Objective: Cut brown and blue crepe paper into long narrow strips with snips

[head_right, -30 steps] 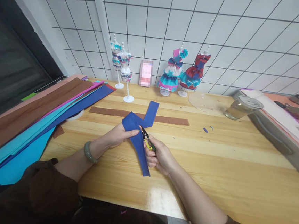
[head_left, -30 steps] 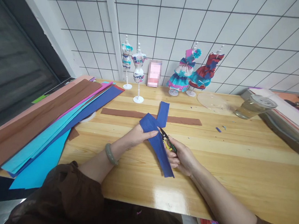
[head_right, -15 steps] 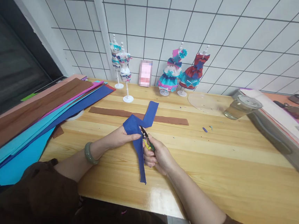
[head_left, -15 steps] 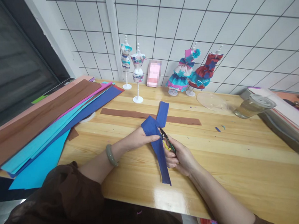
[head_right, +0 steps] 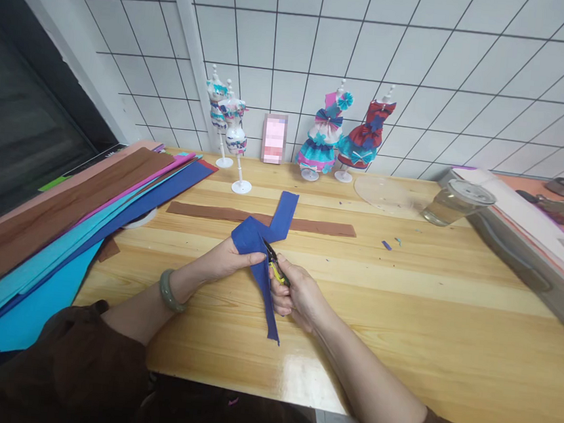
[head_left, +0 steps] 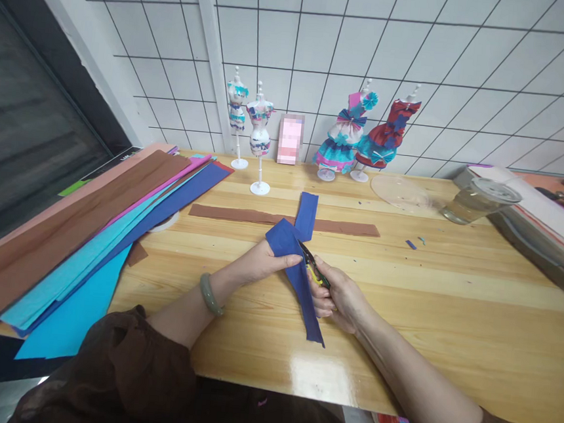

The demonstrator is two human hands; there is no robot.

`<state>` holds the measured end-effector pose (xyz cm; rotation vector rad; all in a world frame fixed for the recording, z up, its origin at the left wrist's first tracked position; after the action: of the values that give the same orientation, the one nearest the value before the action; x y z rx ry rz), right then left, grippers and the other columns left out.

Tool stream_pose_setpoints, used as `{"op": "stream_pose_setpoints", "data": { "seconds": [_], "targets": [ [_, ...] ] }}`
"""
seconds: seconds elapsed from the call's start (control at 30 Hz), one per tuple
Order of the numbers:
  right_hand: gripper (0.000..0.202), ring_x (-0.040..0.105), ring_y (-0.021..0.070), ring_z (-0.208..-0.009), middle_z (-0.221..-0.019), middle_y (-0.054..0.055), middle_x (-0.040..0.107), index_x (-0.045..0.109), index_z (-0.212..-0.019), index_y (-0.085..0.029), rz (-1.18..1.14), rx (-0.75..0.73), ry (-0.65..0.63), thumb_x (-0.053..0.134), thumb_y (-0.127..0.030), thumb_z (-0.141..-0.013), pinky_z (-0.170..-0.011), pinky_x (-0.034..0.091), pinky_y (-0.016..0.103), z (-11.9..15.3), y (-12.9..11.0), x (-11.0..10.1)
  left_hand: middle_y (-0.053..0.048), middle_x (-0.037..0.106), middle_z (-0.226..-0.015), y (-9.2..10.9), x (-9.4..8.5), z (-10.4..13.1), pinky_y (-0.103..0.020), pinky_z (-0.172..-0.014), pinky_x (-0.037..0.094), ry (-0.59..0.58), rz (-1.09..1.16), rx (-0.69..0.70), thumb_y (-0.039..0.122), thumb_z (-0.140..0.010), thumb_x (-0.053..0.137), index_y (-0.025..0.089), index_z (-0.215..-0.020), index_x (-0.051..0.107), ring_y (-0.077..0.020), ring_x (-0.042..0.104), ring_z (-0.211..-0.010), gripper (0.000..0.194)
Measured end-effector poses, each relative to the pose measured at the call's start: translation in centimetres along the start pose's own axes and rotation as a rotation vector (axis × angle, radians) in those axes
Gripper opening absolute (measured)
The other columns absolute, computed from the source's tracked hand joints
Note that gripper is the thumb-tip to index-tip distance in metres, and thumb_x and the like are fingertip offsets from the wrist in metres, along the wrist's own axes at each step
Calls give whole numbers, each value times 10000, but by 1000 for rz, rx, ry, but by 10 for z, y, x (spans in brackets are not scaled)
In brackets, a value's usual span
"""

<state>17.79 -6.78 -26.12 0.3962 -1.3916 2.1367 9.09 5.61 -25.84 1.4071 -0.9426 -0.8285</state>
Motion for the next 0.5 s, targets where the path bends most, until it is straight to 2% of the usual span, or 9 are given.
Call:
{"op": "stream_pose_setpoints", "data": {
  "seconds": [0.27,0.4,0.5],
  "targets": [
    [386,119,29,-345,-437,-107,235,461,-675,-183,56,-41,40,492,-551,-788,-319,157,161,1,-2,1,-77,631,-1062,2,1,0,-343,-902,421,-3,27,-2,344,-706,671,140,-1051,588,-204,567,-984,410],
    [385,124,33,-335,-435,-107,223,477,-704,-186,64,-45,13,433,-551,-821,-316,166,161,2,-1,1,-84,645,-1026,3,-1,0,-345,-890,428,-18,38,7,337,-713,667,133,-1046,595,-208,575,-970,397],
    [386,125,36,-331,-441,-104,224,484,-721,-192,63,-33,-24,388,-545,-843,-312,168,163,2,-1,-1,-89,640,-1052,4,-5,-1,-332,-894,423,22,63,27,322,-711,673,135,-1021,608,-208,574,-985,368]
  ]
}}
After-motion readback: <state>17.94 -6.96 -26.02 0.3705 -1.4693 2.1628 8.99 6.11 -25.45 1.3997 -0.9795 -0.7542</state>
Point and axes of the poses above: each hand's wrist, its own z-axis away from the middle knuckle, its own x-axis out of the palm, y = z × x, the point moved 3 cm from there along -z, towards the middle knuckle
